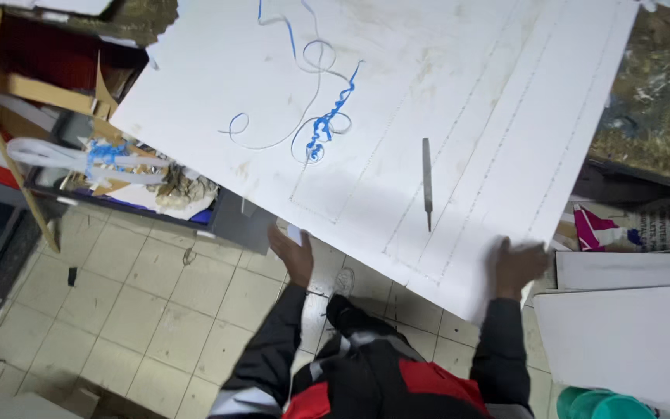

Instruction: The person measures a large white board using a flexible blue tape measure and a metal ruler. They then use a utility knife to cut along the marked lines on the board. The person also handles a blue ribbon and a white string during the process.

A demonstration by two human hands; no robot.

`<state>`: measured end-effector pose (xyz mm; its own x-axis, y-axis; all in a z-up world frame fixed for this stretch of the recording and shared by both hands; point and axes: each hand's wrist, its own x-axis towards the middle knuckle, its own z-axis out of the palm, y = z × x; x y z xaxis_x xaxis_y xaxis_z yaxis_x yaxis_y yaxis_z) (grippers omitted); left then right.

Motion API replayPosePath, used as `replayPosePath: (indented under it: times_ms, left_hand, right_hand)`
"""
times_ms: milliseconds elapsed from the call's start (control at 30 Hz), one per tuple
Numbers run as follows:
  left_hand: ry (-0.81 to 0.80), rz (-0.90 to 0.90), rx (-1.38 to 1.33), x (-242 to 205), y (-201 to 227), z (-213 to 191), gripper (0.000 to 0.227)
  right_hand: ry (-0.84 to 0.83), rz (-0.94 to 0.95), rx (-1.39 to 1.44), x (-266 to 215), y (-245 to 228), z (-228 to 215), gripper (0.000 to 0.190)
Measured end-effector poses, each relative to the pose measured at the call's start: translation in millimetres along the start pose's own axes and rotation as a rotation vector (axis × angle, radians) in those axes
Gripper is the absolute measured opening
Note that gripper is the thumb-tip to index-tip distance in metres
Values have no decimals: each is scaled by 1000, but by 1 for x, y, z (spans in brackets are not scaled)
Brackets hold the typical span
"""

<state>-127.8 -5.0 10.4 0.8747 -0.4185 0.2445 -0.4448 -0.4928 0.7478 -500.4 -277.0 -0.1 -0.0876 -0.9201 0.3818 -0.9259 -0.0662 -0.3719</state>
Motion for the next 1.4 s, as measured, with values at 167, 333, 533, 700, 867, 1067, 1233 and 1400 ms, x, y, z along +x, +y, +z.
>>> replayPosePath:
  times_ms: [167,333,533,700,867,1067,1233,1400]
  left_hand:
    - [-581,-453,-635,-72,27,36,52]
    - [-544,-565,-707,-101,37,35,33]
    - [-267,-639,-875,-101,40,45,28]
    - [11,-258,-590,-115,20,46,28]
    - [166,-668,-835,-100,43,86,36]
    - [311,-625,-499,-128,67,97,84]
    - [415,-801,-257,-135,84,108,80]
    - [337,-927,-74,-119,85,110,103]
  right_hand:
    - [-265,-76,-167,-26,65,-13,52]
    - [-450,186,179,-22,101,-23,35]
    - [-644,266,345,-23,122,-18,46]
    - [-880,300,413,-46,140,-16,113]
    - [-1233,105,690,-19,161,-2,66]
    - [-1505,-306,320,60,161,-36,53]
    - [-1173,-731,64,134,55,10,44]
    - [-1168,-1063,-71,174,-102,53,47]
